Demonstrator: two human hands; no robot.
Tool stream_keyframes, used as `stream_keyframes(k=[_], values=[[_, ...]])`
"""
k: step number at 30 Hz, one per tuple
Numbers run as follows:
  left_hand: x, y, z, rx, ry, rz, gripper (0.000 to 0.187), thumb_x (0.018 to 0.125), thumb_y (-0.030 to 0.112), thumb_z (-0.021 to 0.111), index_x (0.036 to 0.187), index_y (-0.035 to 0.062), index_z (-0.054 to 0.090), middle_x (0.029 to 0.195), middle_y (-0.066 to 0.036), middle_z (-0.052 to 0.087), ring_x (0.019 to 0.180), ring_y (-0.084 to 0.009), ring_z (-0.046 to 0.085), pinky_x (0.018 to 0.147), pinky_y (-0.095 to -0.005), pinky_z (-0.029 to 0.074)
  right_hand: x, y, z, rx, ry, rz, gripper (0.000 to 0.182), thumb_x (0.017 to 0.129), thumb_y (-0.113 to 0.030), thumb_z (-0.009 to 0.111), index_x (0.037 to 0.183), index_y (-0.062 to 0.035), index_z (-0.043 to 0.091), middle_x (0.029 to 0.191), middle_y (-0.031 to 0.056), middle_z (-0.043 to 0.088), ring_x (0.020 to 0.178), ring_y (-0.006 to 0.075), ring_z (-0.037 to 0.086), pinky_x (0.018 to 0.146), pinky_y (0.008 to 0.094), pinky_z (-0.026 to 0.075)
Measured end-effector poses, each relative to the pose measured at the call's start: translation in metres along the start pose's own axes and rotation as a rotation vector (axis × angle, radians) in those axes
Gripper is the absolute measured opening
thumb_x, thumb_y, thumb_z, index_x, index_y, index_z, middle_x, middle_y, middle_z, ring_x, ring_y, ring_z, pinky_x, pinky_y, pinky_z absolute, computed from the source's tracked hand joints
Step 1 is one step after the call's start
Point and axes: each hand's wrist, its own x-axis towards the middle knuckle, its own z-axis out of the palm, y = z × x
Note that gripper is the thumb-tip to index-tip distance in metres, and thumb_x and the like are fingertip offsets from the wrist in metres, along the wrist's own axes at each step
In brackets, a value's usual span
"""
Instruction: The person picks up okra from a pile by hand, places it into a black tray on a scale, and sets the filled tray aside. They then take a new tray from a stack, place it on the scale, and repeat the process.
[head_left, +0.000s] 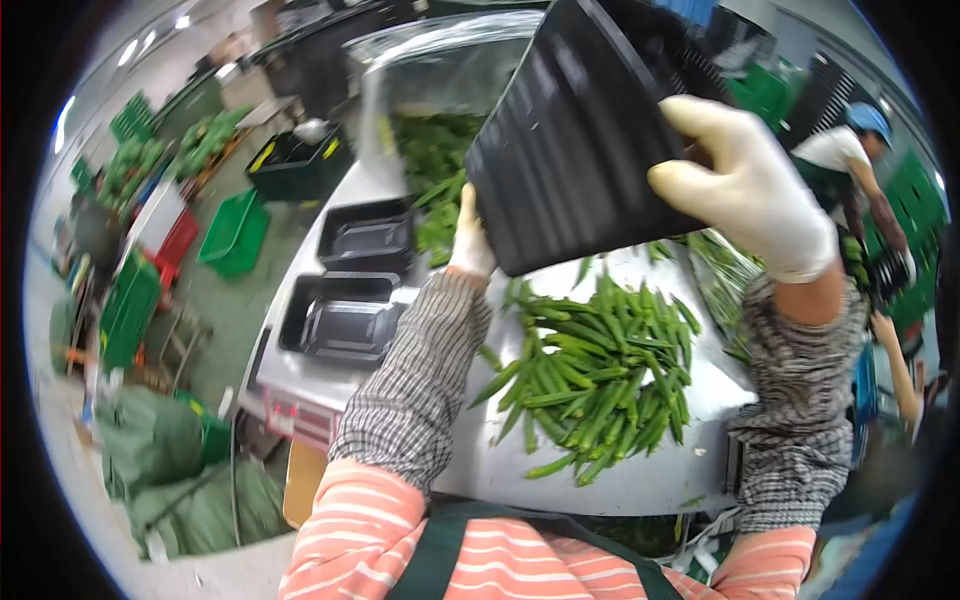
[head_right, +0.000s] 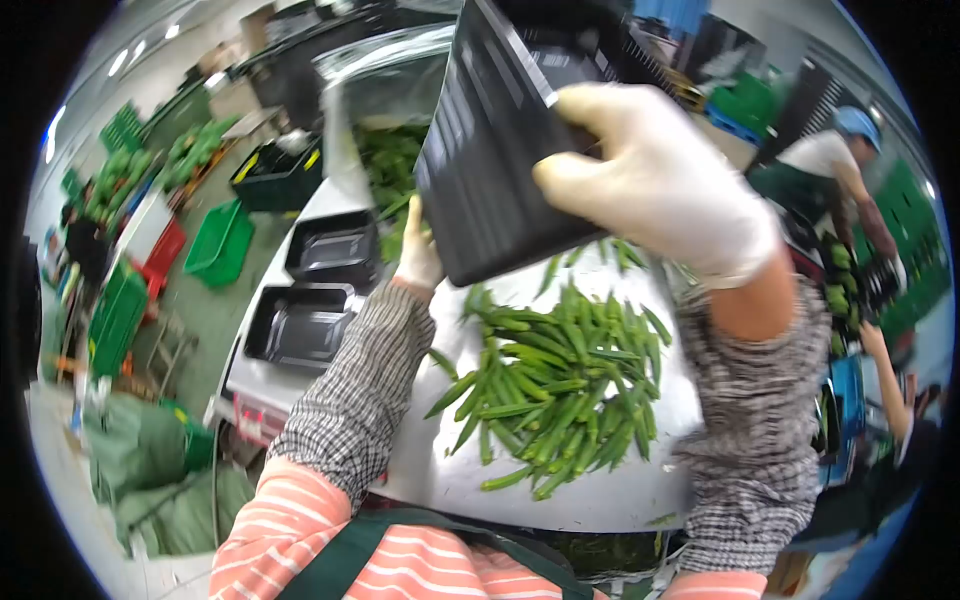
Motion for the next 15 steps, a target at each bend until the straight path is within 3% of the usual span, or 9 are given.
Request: stream_keyframes(k=[1,2,5,6,8,10,11,13,15], values=[[0.005,0.016,-0.004,-0.049,0.089,0.012,0.089,0.076,0.068,0.054,0.129,-0.0023,0.04,0.129,-0.018,0.045,0.118,-0.0305,0.045,0.101,-0.0438,0.036,0.009,0.001,0.008,-0.002,0.11,-0.232,0.022,0.073,-0.006,0.054,0.088,0.0096,0.057,0.066,0.0047,0.052,0.064,0.0066,0.048,0.058,0.0244,0.043],[0.0,0.037,0.007,-0.087,0.186,0.07,0.089,0.078,0.069,0.048,0.131,-0.0016,0.037,0.133,-0.019,0.041,0.121,-0.0328,0.041,0.102,-0.049,0.033,0.02,-0.009,0.005,-0.012,0.05,-0.257,0.024,0.073,-0.006,0.054,0.092,0.0101,0.057,0.07,0.0053,0.054,0.066,0.0071,0.05,0.061,0.0231,0.044],[0.0,0.094,0.002,-0.195,0.111,0.202,0.083,0.081,0.072,0.031,0.137,0.0105,0.034,0.14,-0.015,0.034,0.127,-0.034,0.034,0.104,-0.0528,0.028,0.06,-0.043,0.006,-0.013,-0.011,-0.264,0.039,0.075,-0.001,0.049,0.113,0.0076,0.054,0.092,0.0029,0.061,0.08,0.0086,0.055,0.075,0.0242,0.047],[-0.003,0.113,-0.001,-0.261,0.091,0.215,0.079,0.083,0.07,0.029,0.137,0.0118,0.034,0.14,-0.013,0.035,0.127,-0.0326,0.035,0.104,-0.0505,0.029,0.068,-0.078,0.012,-0.156,-0.009,-0.163,0.039,0.075,0.0,0.049,0.112,0.0062,0.056,0.092,0.0089,0.063,0.08,0.0126,0.058,0.075,0.0242,0.048],[-0.007,0.145,-0.009,-0.397,0.039,0.241,0.072,0.087,0.065,0.023,0.137,0.0146,0.035,0.14,-0.009,0.038,0.126,-0.0298,0.038,0.104,-0.0458,0.031,0.104,-0.097,0.026,-0.112,0.006,-0.039,0.039,0.073,0.003,0.048,0.111,0.0073,0.056,0.091,0.0132,0.065,0.078,0.0151,0.059,0.071,0.0257,0.048],[0.0,0.155,-0.034,-0.46,-0.096,0.393,0.069,0.088,0.062,0.025,0.137,0.0152,0.036,0.139,-0.008,0.038,0.126,-0.0284,0.038,0.104,-0.0451,0.032,0.126,-0.121,0.045,-0.102,-0.076,0.013,0.037,0.073,0.001,0.048,0.108,0.0059,0.058,0.091,0.0151,0.065,0.079,0.0199,0.061,0.071,0.0291,0.048],[0.002,0.162,-0.048,-0.488,-0.159,0.472,0.067,0.088,0.061,0.025,0.136,0.0155,0.037,0.139,-0.007,0.039,0.126,-0.0278,0.039,0.104,-0.0448,0.032,0.148,-0.11,0.057,-0.167,-0.083,-0.054,0.037,0.073,0.001,0.048,0.109,0.0058,0.057,0.089,0.0126,0.064,0.078,0.0176,0.06,0.071,0.0282,0.048],[-0.001,0.171,-0.065,-0.595,0.057,0.488,0.063,0.089,0.056,0.028,0.135,0.0146,0.04,0.138,-0.006,0.041,0.125,-0.0264,0.04,0.104,-0.0442,0.033,0.202,-0.065,0.087,-0.363,-0.047,-0.283,0.04,0.073,-0.001,0.048,0.113,0.0063,0.055,0.086,0.004,0.061,0.073,0.0085,0.054,0.07,0.0238,0.047],[0.0,0.175,-0.082,-0.605,0.158,0.512,0.061,0.09,0.054,0.029,0.134,0.0146,0.041,0.138,-0.006,0.042,0.125,-0.0257,0.041,0.103,-0.044,0.033,0.224,-0.068,0.116,-0.325,-0.033,-0.309,0.042,0.073,-0.002,0.049,0.113,0.0064,0.054,0.085,0.0078,0.062,0.075,0.0128,0.056,0.073,0.0246,0.047]])
